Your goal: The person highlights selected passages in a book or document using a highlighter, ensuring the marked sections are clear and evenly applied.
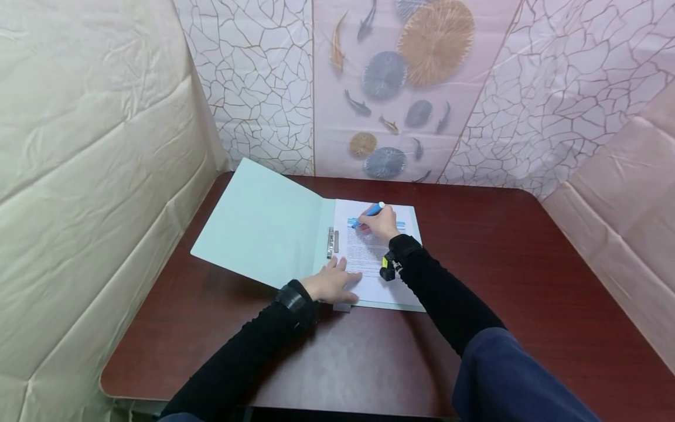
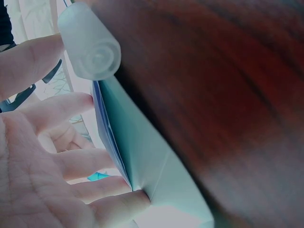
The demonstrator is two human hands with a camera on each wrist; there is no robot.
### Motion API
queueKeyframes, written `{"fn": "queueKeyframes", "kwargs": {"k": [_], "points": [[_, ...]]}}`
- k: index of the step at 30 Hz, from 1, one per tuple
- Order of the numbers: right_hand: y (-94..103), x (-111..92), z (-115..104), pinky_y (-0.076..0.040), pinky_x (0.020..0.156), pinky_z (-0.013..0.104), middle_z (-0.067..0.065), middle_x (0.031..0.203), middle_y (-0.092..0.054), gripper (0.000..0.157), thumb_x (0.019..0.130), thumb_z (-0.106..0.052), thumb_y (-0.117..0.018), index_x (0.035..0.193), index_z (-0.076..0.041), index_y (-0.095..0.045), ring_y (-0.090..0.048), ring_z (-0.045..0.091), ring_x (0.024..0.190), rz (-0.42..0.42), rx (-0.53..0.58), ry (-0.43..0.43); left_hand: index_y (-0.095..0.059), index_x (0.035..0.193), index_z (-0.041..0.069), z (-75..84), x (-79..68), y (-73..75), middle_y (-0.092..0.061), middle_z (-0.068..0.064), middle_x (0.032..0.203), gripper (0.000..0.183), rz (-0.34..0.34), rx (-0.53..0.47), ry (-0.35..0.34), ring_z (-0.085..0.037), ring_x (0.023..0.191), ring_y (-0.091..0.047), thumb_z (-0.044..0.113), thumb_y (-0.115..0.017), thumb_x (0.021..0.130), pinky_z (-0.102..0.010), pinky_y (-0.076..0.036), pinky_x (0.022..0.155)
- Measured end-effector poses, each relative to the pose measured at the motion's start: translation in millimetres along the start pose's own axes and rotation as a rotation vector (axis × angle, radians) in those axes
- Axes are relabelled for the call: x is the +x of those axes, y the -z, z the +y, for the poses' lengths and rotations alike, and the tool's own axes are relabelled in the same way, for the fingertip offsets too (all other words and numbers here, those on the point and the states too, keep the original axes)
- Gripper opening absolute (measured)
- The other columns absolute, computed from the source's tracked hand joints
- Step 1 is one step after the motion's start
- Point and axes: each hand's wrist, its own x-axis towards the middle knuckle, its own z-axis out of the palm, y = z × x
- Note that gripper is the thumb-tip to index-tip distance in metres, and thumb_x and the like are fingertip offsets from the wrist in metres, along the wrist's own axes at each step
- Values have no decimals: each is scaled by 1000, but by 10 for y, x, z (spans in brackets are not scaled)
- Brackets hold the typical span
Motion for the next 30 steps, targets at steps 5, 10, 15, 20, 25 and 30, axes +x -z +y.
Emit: {"fn": "queueKeyframes", "kwargs": {"k": [5, 10, 15, 20, 25, 30], "points": [[10, 25, 38, -59, 69, 31, 21, 95, -73, 17, 88, -14, -67, 97, -1, -63, -74, 26, 79, -12, 7, 0, -44, 146, 19, -2, 9, -11, -15, -25, 159, 60, -2, 1, 3, -45, 148, -9, 40, -61, 93, -55, -21, 118], [30, 31, 31, -59, 71, 32, 21, 94, -73, 17, 88, -15, -68, 96, -2, -63, -74, 28, 80, -21, 5, -9, -43, 146, 20, -12, 24, -21, -14, -25, 159, 61, -3, 2, 5, -45, 148, -8, 40, -62, 92, -55, -20, 118], [46, 42, 34, -59, 71, 31, 21, 93, -73, 17, 87, -16, -68, 96, -3, -62, -74, 26, 78, -15, 0, -16, -43, 146, 19, -16, 26, -10, -14, -25, 159, 61, -7, -13, 7, -45, 148, -8, 39, -62, 92, -56, -19, 118], [58, 66, 46, -59, 70, 31, 21, 93, -73, 18, 87, -16, -68, 97, -3, -62, -74, 25, 76, -20, -4, -13, -44, 146, 19, -18, 26, -2, -14, -25, 159, 60, -6, -14, 7, -45, 148, -8, 40, -61, 92, -55, -20, 118], [62, 93, 76, -58, 67, 28, 18, 91, -74, 17, 87, -17, -68, 97, -4, -63, -74, 21, 71, -27, -8, -23, -43, 146, 19, -16, 13, -3, -14, -26, 159, 60, -7, -14, 1, -46, 148, -8, 40, -61, 92, -55, -20, 117], [78, 107, 83, -58, 67, 28, 17, 90, -74, 18, 87, -18, -68, 97, -4, -64, -73, 20, 69, -28, -13, -31, -43, 146, 19, -12, 14, -5, -14, -26, 159, 60, -1, -8, 3, -45, 148, -8, 40, -62, 92, -55, -20, 117]]}}
